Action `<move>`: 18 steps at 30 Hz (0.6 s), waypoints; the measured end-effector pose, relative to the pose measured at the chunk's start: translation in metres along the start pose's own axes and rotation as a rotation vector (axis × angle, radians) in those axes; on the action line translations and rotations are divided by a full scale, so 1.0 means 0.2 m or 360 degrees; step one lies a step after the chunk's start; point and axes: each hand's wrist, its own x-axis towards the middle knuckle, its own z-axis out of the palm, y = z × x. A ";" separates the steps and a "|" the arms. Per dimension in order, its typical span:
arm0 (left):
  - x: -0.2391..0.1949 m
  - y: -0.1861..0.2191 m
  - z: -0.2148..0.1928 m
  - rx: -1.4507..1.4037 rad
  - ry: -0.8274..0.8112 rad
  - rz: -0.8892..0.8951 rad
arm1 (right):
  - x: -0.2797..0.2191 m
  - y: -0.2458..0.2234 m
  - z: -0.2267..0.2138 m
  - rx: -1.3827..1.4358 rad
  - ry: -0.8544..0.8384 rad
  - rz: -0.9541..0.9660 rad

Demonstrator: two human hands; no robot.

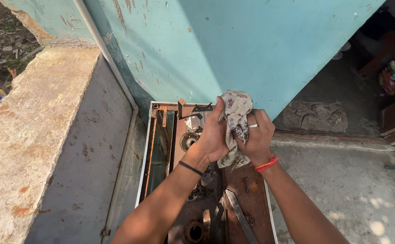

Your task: The person uses a screwdriver to pry and remove a circular metal component from a larger assembly on a workbench. They then wipe the removed component with a cloth to clean off grime and oil.

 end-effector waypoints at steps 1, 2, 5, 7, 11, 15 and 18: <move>-0.02 -0.01 0.04 0.0067 0.0022 -0.0050 | -0.05 0.04 0.02 0.0056 0.0017 0.0160; -0.03 -0.03 0.06 0.0134 0.0044 -0.0101 | -0.11 0.09 0.04 0.0112 0.0036 0.0320; -0.04 -0.05 0.11 0.0318 -0.0166 -0.0140 | -0.31 0.28 0.14 0.0406 0.0201 0.0697; -0.07 -0.07 0.10 0.0400 -0.0333 -0.0142 | -0.44 0.43 0.21 0.0648 0.0306 0.0955; -0.13 -0.07 0.07 0.0309 -0.0496 -0.0194 | -0.62 0.70 0.35 0.1357 0.0509 0.1477; -0.17 -0.03 0.07 0.0204 -0.0590 -0.0151 | -0.67 0.75 0.37 0.1930 0.0500 0.1691; -0.19 -0.02 0.07 -0.0007 -0.0521 -0.0013 | -0.60 0.70 0.27 0.2097 0.0545 0.1735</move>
